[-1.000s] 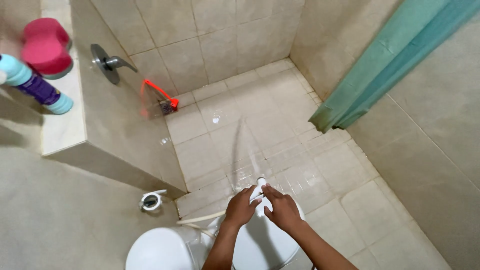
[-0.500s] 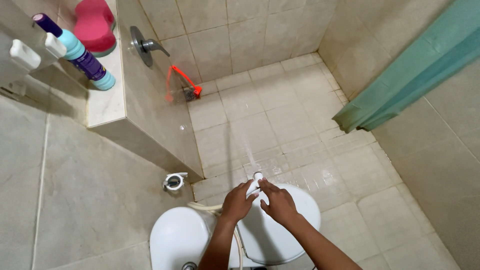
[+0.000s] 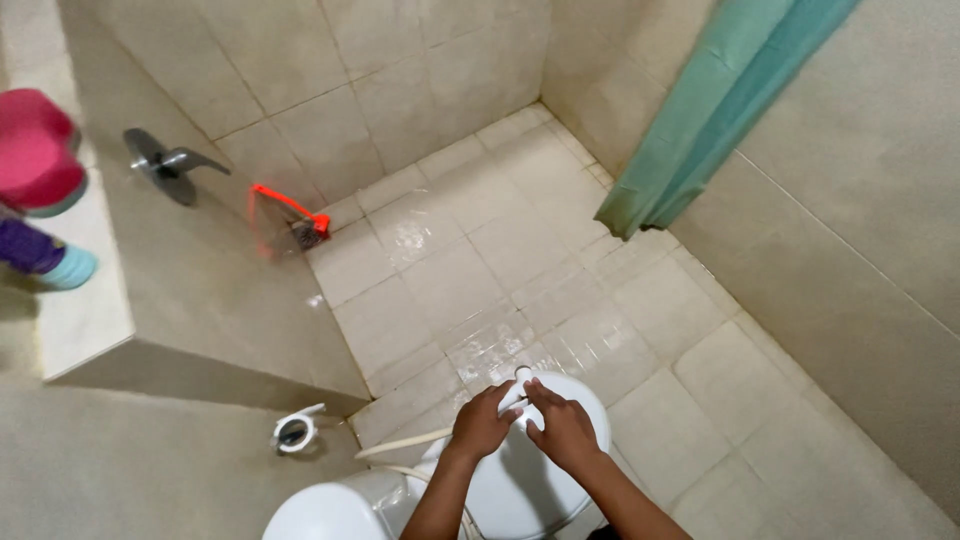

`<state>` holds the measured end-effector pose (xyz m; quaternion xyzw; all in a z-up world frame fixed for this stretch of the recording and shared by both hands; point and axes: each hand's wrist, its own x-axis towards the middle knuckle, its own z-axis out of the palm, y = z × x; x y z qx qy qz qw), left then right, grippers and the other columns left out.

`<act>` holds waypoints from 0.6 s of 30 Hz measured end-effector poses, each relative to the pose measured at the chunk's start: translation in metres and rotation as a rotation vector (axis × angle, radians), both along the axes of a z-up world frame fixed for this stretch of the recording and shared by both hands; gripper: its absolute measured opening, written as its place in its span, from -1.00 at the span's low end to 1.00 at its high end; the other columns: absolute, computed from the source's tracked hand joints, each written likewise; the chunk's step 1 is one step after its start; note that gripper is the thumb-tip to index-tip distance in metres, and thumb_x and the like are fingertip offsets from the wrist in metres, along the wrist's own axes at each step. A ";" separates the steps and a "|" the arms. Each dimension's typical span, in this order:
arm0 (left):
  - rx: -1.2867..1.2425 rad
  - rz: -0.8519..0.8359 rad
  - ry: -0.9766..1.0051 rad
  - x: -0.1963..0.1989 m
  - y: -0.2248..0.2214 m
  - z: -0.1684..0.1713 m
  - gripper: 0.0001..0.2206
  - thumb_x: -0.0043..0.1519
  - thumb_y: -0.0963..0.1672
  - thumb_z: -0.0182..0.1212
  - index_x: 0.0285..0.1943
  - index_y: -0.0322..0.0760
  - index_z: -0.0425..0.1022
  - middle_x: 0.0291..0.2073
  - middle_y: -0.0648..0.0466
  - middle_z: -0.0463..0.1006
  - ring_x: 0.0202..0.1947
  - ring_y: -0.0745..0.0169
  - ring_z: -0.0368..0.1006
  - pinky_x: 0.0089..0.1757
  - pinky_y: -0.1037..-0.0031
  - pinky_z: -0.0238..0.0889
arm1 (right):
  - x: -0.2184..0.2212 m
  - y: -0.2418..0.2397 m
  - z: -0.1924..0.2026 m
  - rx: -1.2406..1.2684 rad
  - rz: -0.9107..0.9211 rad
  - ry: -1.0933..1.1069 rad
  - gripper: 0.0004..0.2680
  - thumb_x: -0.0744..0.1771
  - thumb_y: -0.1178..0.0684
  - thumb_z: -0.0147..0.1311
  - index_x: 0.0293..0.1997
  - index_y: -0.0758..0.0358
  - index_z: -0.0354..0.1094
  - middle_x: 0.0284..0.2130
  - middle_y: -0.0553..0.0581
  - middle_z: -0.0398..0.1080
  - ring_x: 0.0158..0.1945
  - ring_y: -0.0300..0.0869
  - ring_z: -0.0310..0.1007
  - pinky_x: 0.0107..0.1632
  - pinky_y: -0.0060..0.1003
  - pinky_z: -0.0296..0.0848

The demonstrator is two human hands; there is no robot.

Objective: Cleaning bathroom surfaces with a sponge and testing a handheld bidet sprayer.

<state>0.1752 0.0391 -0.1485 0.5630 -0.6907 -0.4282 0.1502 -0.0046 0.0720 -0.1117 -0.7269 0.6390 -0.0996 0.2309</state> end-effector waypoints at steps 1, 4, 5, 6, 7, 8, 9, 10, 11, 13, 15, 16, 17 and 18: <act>0.007 -0.029 0.001 -0.010 -0.002 -0.001 -0.48 0.23 0.01 0.25 0.39 -0.06 0.35 0.14 -0.02 0.53 0.13 -0.09 0.45 0.09 0.21 0.30 | -0.010 0.003 -0.002 0.007 -0.029 0.001 -0.51 0.23 0.05 0.23 0.33 0.14 0.26 0.29 0.14 0.29 0.05 0.01 0.52 0.10 -0.16 0.48; -0.048 -0.106 0.043 -0.045 0.001 0.002 -0.48 0.22 0.01 0.30 0.38 -0.08 0.39 0.16 -0.12 0.50 0.17 -0.17 0.41 0.09 0.18 0.28 | -0.043 0.022 -0.009 0.007 -0.124 -0.007 -0.51 0.22 0.06 0.23 0.32 0.13 0.28 0.28 0.14 0.31 0.02 0.02 0.54 0.09 -0.15 0.49; 0.021 -0.155 0.002 -0.059 -0.003 0.011 -0.49 0.23 0.01 0.26 0.39 -0.05 0.38 0.11 -0.09 0.54 0.14 -0.14 0.45 0.09 0.18 0.30 | -0.055 0.025 -0.011 -0.017 -0.157 -0.017 -0.51 0.21 0.08 0.22 0.31 0.15 0.29 0.27 0.15 0.32 0.03 0.03 0.54 0.09 -0.15 0.49; 0.088 -0.205 -0.040 -0.072 -0.007 0.019 -0.49 0.24 0.02 0.23 0.40 -0.02 0.38 0.06 -0.05 0.59 0.10 -0.11 0.49 0.08 0.19 0.32 | -0.066 0.028 -0.012 -0.042 -0.190 -0.026 -0.51 0.21 0.09 0.22 0.31 0.16 0.30 0.26 0.16 0.33 0.04 0.04 0.53 0.10 -0.14 0.49; 0.098 -0.224 -0.038 -0.086 -0.007 0.011 -0.49 0.24 0.02 0.23 0.40 -0.02 0.38 0.06 -0.05 0.59 0.10 -0.11 0.49 0.08 0.19 0.32 | -0.076 0.031 -0.008 -0.032 -0.209 -0.022 -0.51 0.21 0.09 0.22 0.31 0.16 0.30 0.26 0.16 0.33 0.04 0.04 0.53 0.10 -0.14 0.49; 0.035 -0.234 0.011 -0.099 -0.006 0.003 -0.49 0.22 0.01 0.27 0.38 -0.06 0.39 0.09 -0.08 0.56 0.11 -0.14 0.47 0.07 0.18 0.32 | -0.087 0.035 -0.004 -0.045 -0.248 -0.036 -0.52 0.21 0.09 0.22 0.30 0.17 0.30 0.25 0.17 0.34 0.06 0.04 0.53 0.10 -0.14 0.49; -0.020 -0.244 0.061 -0.112 0.000 -0.004 -0.48 0.20 0.00 0.31 0.37 -0.10 0.40 0.11 -0.12 0.53 0.12 -0.17 0.45 0.06 0.16 0.31 | -0.097 0.042 0.000 -0.050 -0.287 -0.050 -0.53 0.22 0.09 0.21 0.30 0.17 0.31 0.25 0.17 0.35 0.07 0.05 0.52 0.10 -0.14 0.48; -0.001 -0.262 0.065 -0.125 0.004 -0.002 -0.48 0.20 0.00 0.31 0.37 -0.10 0.40 0.11 -0.12 0.53 0.12 -0.17 0.45 0.06 0.16 0.31 | -0.105 0.053 -0.001 -0.032 -0.306 -0.045 -0.53 0.22 0.09 0.21 0.30 0.17 0.31 0.25 0.17 0.35 0.07 0.05 0.52 0.10 -0.14 0.48; 0.028 -0.291 0.053 -0.139 0.003 0.002 -0.49 0.22 0.00 0.28 0.38 -0.08 0.40 0.11 -0.09 0.55 0.11 -0.16 0.47 0.06 0.17 0.33 | -0.116 0.058 -0.001 -0.041 -0.349 -0.062 -0.54 0.22 0.09 0.22 0.29 0.19 0.32 0.25 0.18 0.35 0.08 0.06 0.52 0.11 -0.13 0.48; 0.055 -0.332 0.044 -0.164 0.001 0.002 -0.49 0.23 0.01 0.26 0.39 -0.07 0.39 0.11 -0.07 0.56 0.09 -0.15 0.48 0.05 0.18 0.34 | -0.137 0.063 -0.003 -0.051 -0.403 -0.075 -0.55 0.22 0.09 0.22 0.28 0.20 0.32 0.25 0.19 0.34 0.09 0.07 0.51 0.11 -0.12 0.47; 0.063 -0.384 0.068 -0.187 0.004 -0.004 -0.49 0.19 -0.01 0.29 0.36 -0.08 0.41 0.11 -0.07 0.56 0.11 -0.14 0.47 0.07 0.18 0.31 | -0.157 0.069 -0.005 -0.041 -0.458 -0.077 -0.54 0.22 0.10 0.22 0.28 0.21 0.32 0.25 0.20 0.34 0.09 0.08 0.50 0.11 -0.11 0.47; 0.068 -0.402 0.070 -0.198 0.004 -0.006 -0.49 0.19 -0.01 0.29 0.36 -0.08 0.41 0.11 -0.07 0.56 0.11 -0.14 0.47 0.07 0.18 0.31 | -0.166 0.072 -0.003 -0.038 -0.476 -0.074 -0.54 0.22 0.10 0.22 0.28 0.21 0.32 0.25 0.20 0.34 0.09 0.08 0.50 0.11 -0.11 0.47; 0.058 -0.417 0.096 -0.210 0.005 -0.009 -0.49 0.20 -0.01 0.30 0.36 -0.11 0.40 0.12 -0.09 0.55 0.12 -0.15 0.47 0.07 0.17 0.31 | -0.175 0.074 -0.002 -0.042 -0.485 -0.064 -0.54 0.21 0.10 0.23 0.28 0.22 0.32 0.24 0.21 0.34 0.07 0.09 0.50 0.10 -0.11 0.47; 0.048 -0.432 0.123 -0.220 0.005 -0.012 -0.49 0.20 -0.02 0.30 0.35 -0.14 0.40 0.13 -0.10 0.55 0.13 -0.16 0.46 0.07 0.17 0.31 | -0.184 0.077 0.000 -0.045 -0.495 -0.055 -0.54 0.21 0.10 0.23 0.27 0.23 0.32 0.24 0.23 0.34 0.06 0.10 0.51 0.09 -0.11 0.48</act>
